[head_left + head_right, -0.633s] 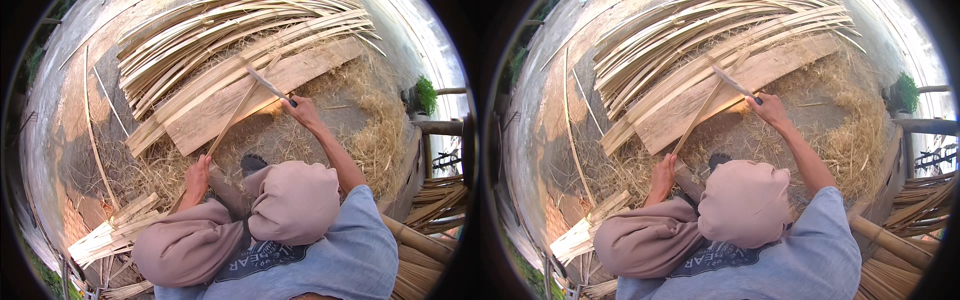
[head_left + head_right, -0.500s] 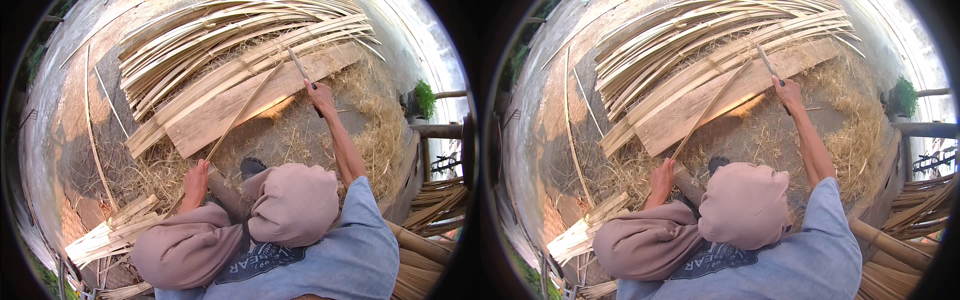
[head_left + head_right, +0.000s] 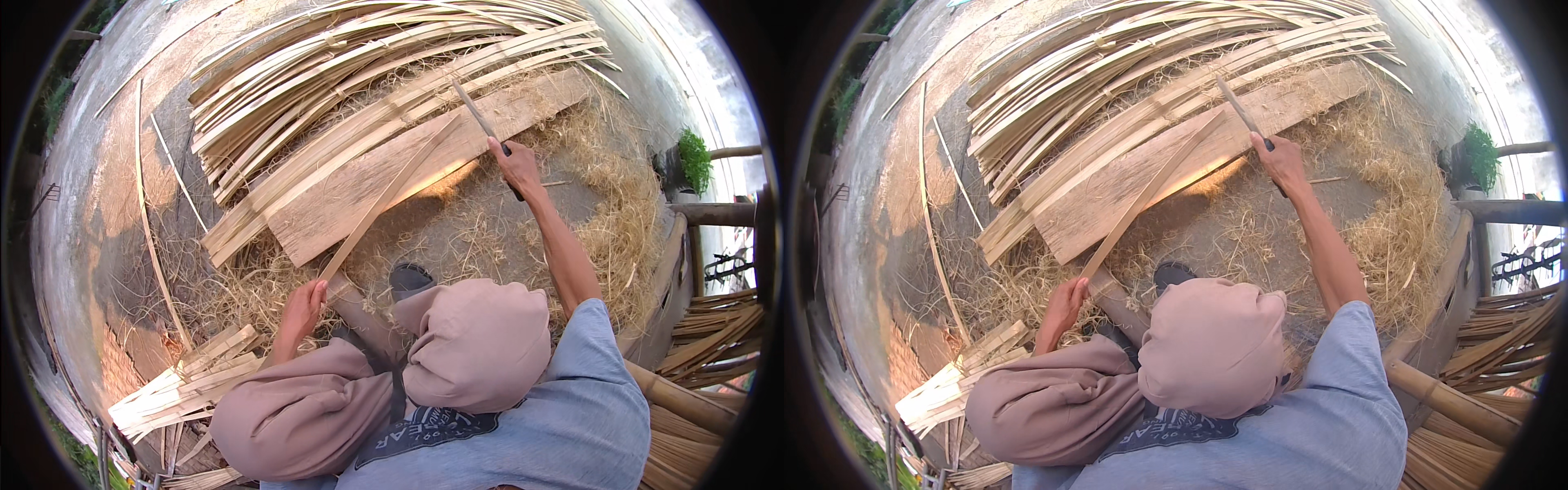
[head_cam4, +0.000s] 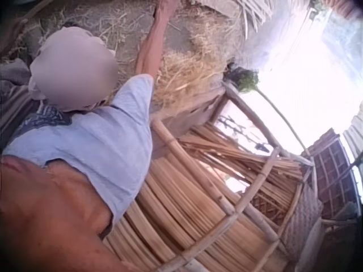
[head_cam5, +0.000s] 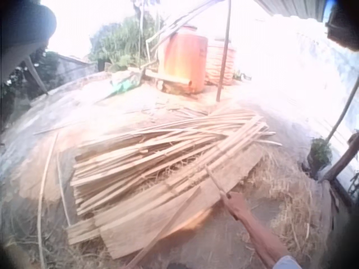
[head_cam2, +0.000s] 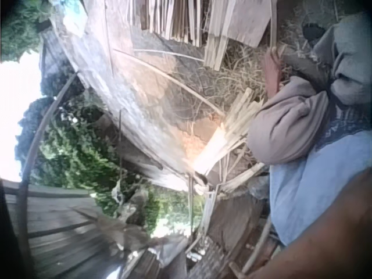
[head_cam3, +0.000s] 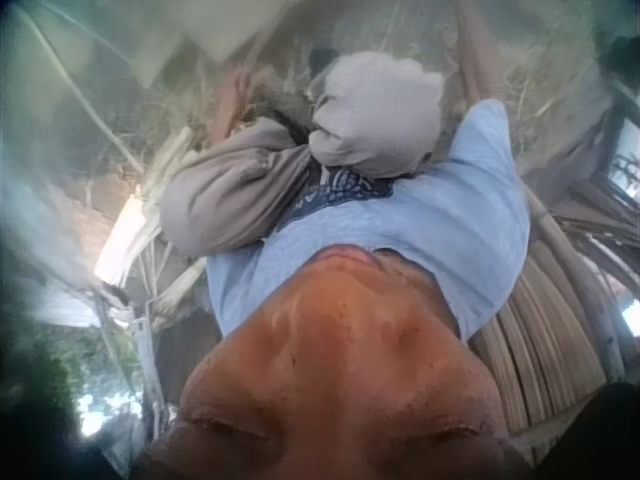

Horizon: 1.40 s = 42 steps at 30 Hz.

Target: The person sits on the ground and uses a knife to split long bamboo strips into thinner slats. They hold the bamboo against a wooden board and repeatedly strike it with the knife to separate the material, stacking the finished slats to the side.

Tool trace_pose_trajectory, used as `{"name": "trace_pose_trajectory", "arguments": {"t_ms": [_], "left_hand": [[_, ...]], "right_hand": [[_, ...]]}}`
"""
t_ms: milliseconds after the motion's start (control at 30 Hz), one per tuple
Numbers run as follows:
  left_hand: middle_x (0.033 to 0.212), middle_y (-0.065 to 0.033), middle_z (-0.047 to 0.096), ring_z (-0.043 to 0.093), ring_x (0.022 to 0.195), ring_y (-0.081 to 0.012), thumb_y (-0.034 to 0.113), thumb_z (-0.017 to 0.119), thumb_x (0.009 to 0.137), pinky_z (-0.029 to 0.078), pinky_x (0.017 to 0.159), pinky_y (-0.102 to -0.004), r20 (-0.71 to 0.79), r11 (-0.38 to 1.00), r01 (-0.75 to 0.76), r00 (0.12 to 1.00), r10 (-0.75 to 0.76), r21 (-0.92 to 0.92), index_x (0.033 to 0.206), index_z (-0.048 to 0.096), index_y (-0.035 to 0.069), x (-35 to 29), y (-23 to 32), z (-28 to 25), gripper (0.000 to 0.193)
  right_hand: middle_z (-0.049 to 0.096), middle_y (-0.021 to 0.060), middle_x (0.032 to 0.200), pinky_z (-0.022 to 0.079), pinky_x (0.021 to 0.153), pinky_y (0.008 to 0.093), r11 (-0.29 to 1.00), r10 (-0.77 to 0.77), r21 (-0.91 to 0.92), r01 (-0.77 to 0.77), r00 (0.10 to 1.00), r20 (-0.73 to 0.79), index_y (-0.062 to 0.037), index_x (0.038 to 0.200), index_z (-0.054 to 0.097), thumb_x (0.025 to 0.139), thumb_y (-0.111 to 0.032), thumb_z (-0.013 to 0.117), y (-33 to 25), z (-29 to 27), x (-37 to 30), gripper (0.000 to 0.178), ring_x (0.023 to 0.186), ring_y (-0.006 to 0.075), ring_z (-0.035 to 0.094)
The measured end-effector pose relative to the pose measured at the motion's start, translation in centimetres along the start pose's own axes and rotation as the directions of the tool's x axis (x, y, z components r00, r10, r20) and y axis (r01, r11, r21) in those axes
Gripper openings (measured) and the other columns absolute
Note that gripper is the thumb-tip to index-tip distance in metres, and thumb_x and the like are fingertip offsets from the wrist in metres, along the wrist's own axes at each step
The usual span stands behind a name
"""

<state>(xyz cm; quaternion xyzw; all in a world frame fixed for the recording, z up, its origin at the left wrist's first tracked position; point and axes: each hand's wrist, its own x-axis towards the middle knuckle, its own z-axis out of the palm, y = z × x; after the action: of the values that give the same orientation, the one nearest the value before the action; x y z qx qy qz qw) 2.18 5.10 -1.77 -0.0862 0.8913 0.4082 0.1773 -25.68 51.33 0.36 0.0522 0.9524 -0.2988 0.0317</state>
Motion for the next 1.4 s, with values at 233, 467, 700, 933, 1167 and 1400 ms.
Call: {"name": "trace_pose_trajectory", "arguments": {"t_ms": [233,467,700,933,1167,1400], "left_hand": [[0.065,0.0023,0.047,0.041,0.059,-0.008,0.034,0.051,0.11,0.034,0.054,-0.0281,0.112,0.976,0.162,0.983,-0.146,-0.147,0.081,0.058,0.003,-1.3,-0.7,-0.5,0.043],[0.064,0.0011,0.049,0.044,0.058,-0.0092,0.037,0.053,0.109,0.036,0.054,-0.0292,0.111,0.97,0.142,0.986,-0.122,-0.195,0.081,0.059,0.003,0.1,-0.5,-0.2,0.045],[0.061,0.0013,0.049,0.044,0.056,-0.0085,0.038,0.056,0.108,0.035,0.053,-0.0292,0.146,0.943,0.208,0.974,-0.174,-0.261,0.077,0.061,0.005,-1.0,0.1,-1.3,0.046],[0.062,0.0057,0.046,0.038,0.055,-0.0058,0.042,0.055,0.108,0.03,0.051,-0.0266,0.258,0.892,0.309,0.939,-0.229,-0.331,0.076,0.058,0.008,-1.2,0.4,-2.2,0.047],[0.061,0.0062,0.045,0.037,0.054,-0.0058,0.043,0.056,0.108,0.029,0.049,-0.0269,0.332,0.85,0.372,0.909,-0.253,-0.372,0.077,0.058,0.009,-1.1,0.4,-2.5,0.047],[0.06,0.007,0.043,0.032,0.049,-0.0042,0.044,0.057,0.107,0.024,0.044,-0.0246,0.478,0.738,0.522,0.823,-0.306,-0.428,0.078,0.056,0.011,-1.7,0.3,-4.0,0.045]], "right_hand": [[0.057,0.0182,0.059,0.047,0.058,0.0462,0.933,-0.361,0.097,0.348,0.907,0.216,-0.0002,0.074,0.061,0.097,-0.059,0.063,-3.1,8.3,-13.9,0.064,0.058,0.0318,0.061],[0.06,0.0218,0.061,0.05,0.061,0.049,0.969,-0.245,-0.003,0.248,0.96,0.14,0.0007,0.071,0.058,0.098,-0.059,0.062,-3.0,6.2,-10.2,0.065,0.062,0.0384,0.065],[0.063,0.0232,0.066,0.049,0.063,0.0517,0.998,-0.004,0.062,0.001,0.999,0.047,0.0015,0.077,0.061,0.099,-0.057,0.06,-0.4,5.4,-5.8,0.063,0.065,0.0419,0.065],[0.065,0.0266,0.07,0.05,0.066,0.0529,0.938,0.247,0.227,-0.261,0.965,0.09,0.0002,0.077,0.06,0.097,-0.06,0.062,-0.8,4.4,-5.2,0.064,0.069,0.0446,0.066],[0.062,0.0281,0.069,0.048,0.066,0.0528,1.0,-0.003,0.025,0.002,0.997,0.074,0.0025,0.071,0.061,0.098,-0.06,0.06,0.3,5.1,-6.1,0.068,0.068,0.0431,0.065],[0.063,0.0254,0.067,0.049,0.063,0.0492,0.994,-0.11,0.013,0.109,0.988,0.108,0.002,0.077,0.062,0.099,-0.056,0.062,-1.4,6.1,-10.4,0.062,0.065,0.0416,0.065]]}}
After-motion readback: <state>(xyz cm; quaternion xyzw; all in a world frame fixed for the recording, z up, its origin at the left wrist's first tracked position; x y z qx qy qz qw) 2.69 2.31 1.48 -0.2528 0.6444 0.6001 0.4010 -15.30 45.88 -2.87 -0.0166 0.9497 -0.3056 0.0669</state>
